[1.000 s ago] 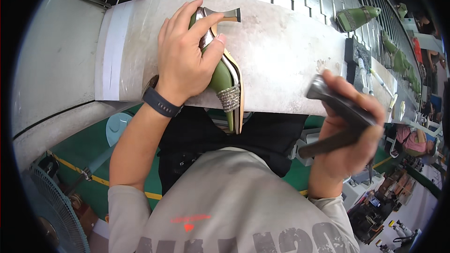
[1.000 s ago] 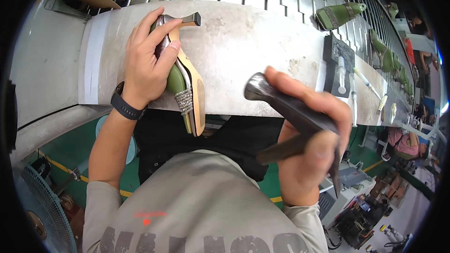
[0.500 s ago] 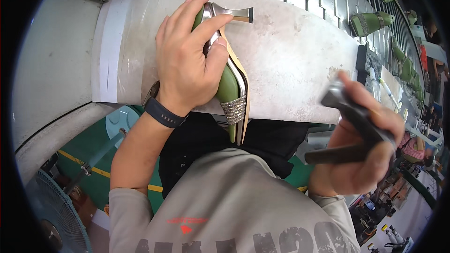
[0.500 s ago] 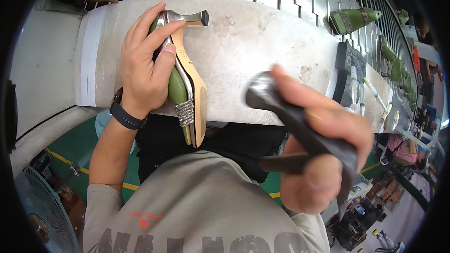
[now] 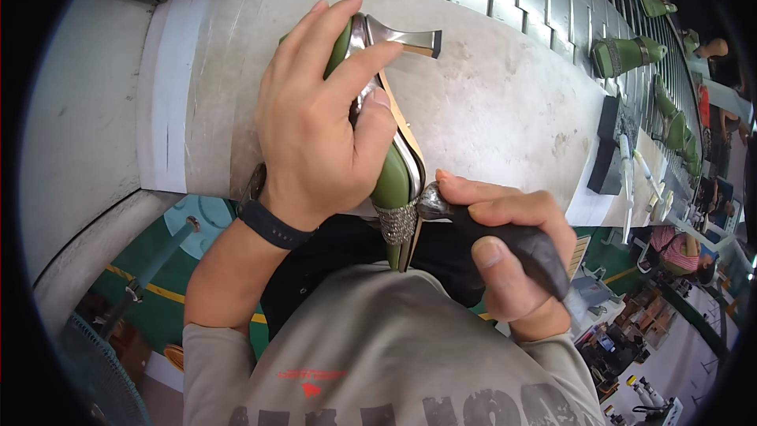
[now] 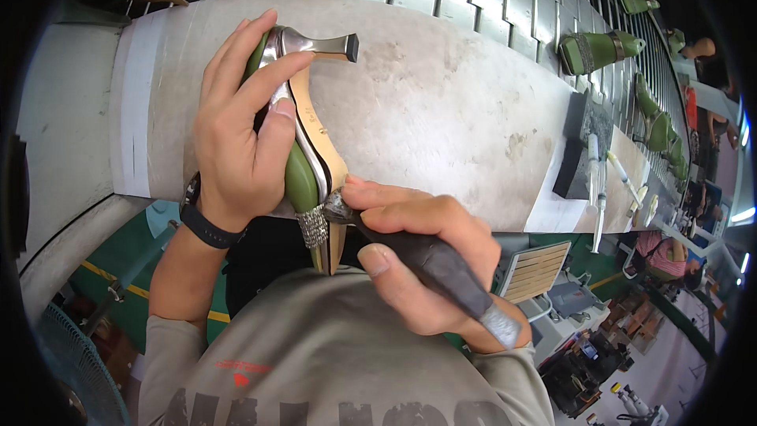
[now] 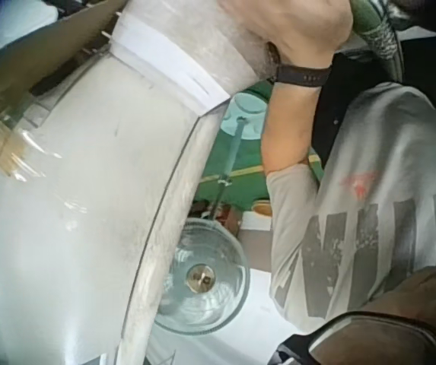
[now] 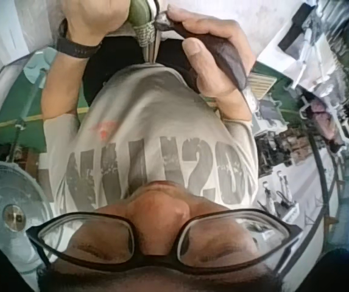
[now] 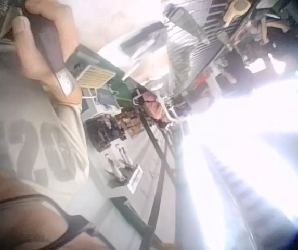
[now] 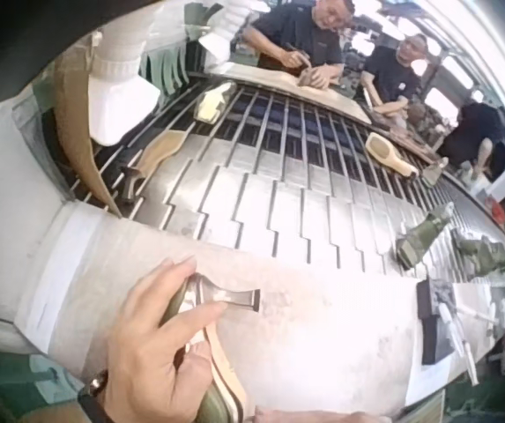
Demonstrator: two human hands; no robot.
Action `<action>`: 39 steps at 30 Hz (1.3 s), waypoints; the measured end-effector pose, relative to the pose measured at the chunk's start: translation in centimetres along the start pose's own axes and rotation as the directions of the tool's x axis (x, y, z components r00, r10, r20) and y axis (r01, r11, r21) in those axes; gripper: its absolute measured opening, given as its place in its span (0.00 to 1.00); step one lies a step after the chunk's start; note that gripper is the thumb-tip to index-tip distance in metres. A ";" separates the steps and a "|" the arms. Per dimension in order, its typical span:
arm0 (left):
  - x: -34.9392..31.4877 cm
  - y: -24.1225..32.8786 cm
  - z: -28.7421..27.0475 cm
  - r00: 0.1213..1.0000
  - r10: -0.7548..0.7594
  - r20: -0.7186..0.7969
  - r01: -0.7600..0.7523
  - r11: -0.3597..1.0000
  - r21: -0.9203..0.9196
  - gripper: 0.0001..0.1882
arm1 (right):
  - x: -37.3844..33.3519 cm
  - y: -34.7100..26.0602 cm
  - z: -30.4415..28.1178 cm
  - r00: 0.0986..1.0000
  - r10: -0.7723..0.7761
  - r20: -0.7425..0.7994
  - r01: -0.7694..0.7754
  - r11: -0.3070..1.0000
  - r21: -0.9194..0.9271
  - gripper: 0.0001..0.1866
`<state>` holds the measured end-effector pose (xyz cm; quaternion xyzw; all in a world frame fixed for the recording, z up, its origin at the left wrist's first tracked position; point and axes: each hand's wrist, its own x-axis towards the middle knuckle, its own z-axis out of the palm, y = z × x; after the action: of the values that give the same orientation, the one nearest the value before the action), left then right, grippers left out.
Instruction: The person attaches a heel to a green high-heeled shoe by hand and using a hammer. They first place a base piece on the bottom of the shoe, then press the heel onto the shoe, and finally use a hammer to secure the edges and base of the heel.
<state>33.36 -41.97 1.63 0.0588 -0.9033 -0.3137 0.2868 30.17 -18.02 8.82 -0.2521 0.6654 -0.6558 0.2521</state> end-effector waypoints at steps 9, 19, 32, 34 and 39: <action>0.0 0.4 -0.7 0.998 -0.033 0.061 0.034 0.999 -0.019 0.23 | 7.9 -2.1 -2.1 0.941 0.284 0.186 -0.289 0.957 0.001 0.09; 0.7 -0.6 -0.8 0.999 0.002 0.045 -0.001 1.000 -0.019 0.20 | 10.7 0.2 0.7 0.986 0.157 -0.058 -0.154 0.986 0.062 0.12; 1.4 -1.9 -1.0 0.995 -0.096 0.035 0.099 0.990 -0.096 0.20 | 10.5 0.9 0.3 0.944 0.142 -0.299 -0.093 0.981 0.171 0.13; 1.3 -2.6 -0.5 0.996 -0.087 0.011 0.088 0.989 -0.117 0.19 | 10.3 1.5 0.6 0.934 0.156 -0.321 -0.093 0.975 0.201 0.13; 1.6 -2.3 -0.9 0.993 -0.111 0.046 0.115 0.988 -0.101 0.19 | 12.9 2.3 -0.5 0.978 0.093 -0.187 -0.051 0.975 0.216 0.12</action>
<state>32.41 -44.78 1.59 0.0887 -0.8866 -0.3767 0.2532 20.20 -26.21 6.44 -0.1340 0.6226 -0.7345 0.2344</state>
